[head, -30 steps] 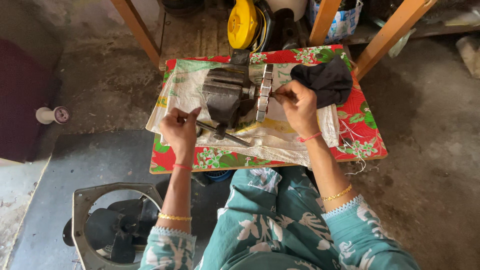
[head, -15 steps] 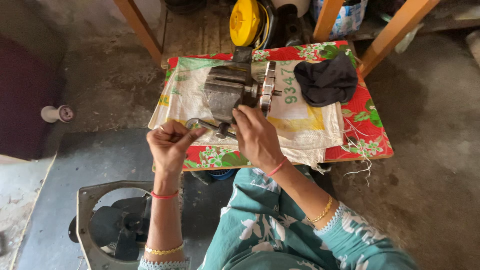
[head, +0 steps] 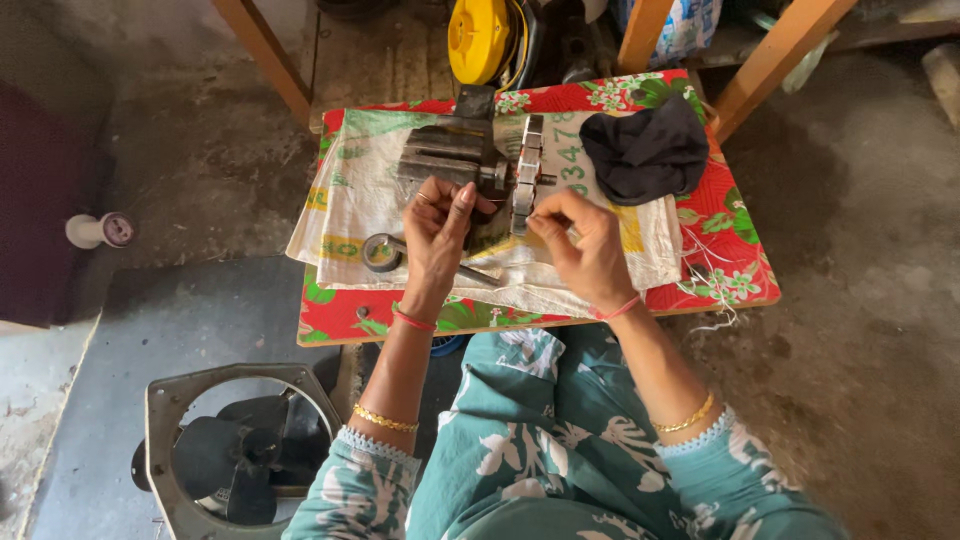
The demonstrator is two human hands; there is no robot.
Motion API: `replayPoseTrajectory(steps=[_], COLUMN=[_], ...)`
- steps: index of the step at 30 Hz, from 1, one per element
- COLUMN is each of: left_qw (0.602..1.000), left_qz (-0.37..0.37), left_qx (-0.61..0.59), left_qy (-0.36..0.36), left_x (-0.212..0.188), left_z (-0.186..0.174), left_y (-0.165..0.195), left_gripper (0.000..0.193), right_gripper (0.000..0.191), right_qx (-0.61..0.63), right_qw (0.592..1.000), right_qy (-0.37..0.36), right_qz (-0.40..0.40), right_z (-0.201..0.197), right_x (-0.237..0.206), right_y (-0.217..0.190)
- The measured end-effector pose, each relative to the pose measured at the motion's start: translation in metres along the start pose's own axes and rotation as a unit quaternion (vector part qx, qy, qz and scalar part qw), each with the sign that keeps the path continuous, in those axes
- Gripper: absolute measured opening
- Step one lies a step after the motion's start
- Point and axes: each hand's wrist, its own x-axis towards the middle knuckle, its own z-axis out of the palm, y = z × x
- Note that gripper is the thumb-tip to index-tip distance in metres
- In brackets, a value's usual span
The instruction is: The person sits on the floor and uses a small tool to scrape and clean the surface of a motor part clamped in a bench vise. They repeatedly scrape, wipe, and rotate the part to access different sides.
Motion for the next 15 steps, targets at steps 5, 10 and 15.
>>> replayPoseTrajectory(steps=[5, 10, 15], left_qw=[1.000, 1.000, 0.995], left_qz=[-0.005, 0.006, 0.033], left_qx=[0.020, 0.011, 0.093], left_qy=[0.009, 0.011, 0.003], left_x=[0.001, 0.001, 0.006], left_z=[-0.011, -0.006, 0.007], left_y=[-0.014, -0.013, 0.010], left_gripper=[0.020, 0.019, 0.028], right_gripper=[0.011, 0.013, 0.016], right_qx=[0.047, 0.001, -0.021], right_qw=[0.997, 0.996, 0.997], right_qy=[-0.056, -0.092, -0.072], right_qz=[0.010, 0.003, -0.019], right_z=[-0.013, -0.025, -0.028], right_x=[0.014, 0.031, 0.041], right_y=[0.013, 0.030, 0.037])
